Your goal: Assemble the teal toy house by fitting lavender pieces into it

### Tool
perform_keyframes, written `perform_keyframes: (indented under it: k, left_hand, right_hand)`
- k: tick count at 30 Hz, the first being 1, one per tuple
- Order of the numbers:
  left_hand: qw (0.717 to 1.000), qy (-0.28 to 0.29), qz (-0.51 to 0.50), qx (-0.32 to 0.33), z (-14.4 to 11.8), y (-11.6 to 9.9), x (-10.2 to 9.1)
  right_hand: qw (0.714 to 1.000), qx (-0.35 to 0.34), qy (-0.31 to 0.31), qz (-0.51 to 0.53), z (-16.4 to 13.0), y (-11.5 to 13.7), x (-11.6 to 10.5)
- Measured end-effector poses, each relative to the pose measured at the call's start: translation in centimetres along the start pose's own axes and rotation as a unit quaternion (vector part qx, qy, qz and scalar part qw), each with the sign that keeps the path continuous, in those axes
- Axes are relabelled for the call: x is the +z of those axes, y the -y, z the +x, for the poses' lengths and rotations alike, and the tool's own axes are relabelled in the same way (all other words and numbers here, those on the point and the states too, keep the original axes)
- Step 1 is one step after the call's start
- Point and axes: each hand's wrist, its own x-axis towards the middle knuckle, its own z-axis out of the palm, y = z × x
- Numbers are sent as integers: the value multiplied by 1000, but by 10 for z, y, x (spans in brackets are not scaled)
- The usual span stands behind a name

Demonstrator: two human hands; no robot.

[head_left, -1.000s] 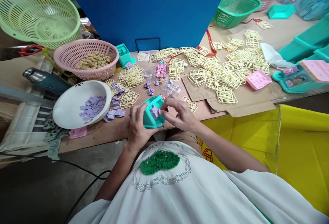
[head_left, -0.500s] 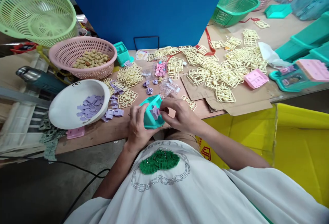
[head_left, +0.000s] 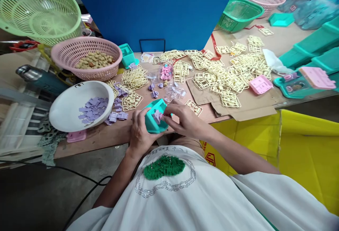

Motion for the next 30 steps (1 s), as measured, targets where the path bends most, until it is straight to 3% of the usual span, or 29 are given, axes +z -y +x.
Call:
perform_keyframes:
  k: [10, 17, 26, 30]
  left_hand:
    - [1000, 10, 11, 7, -1, -1, -3]
    - [998, 19, 29, 52, 0, -7, -2]
    - [1000, 3, 13, 9, -5, 1, -2]
    - [1000, 2, 3, -12, -4, 6, -5]
  right_hand:
    - [998, -60, 18, -18, 6, 5, -7]
    - [992, -96, 59, -54, 3, 5, -11]
    - [995, -97, 33, -6, 14, -4, 0]
    - [996, -82, -9, 22, 13, -8, -2]
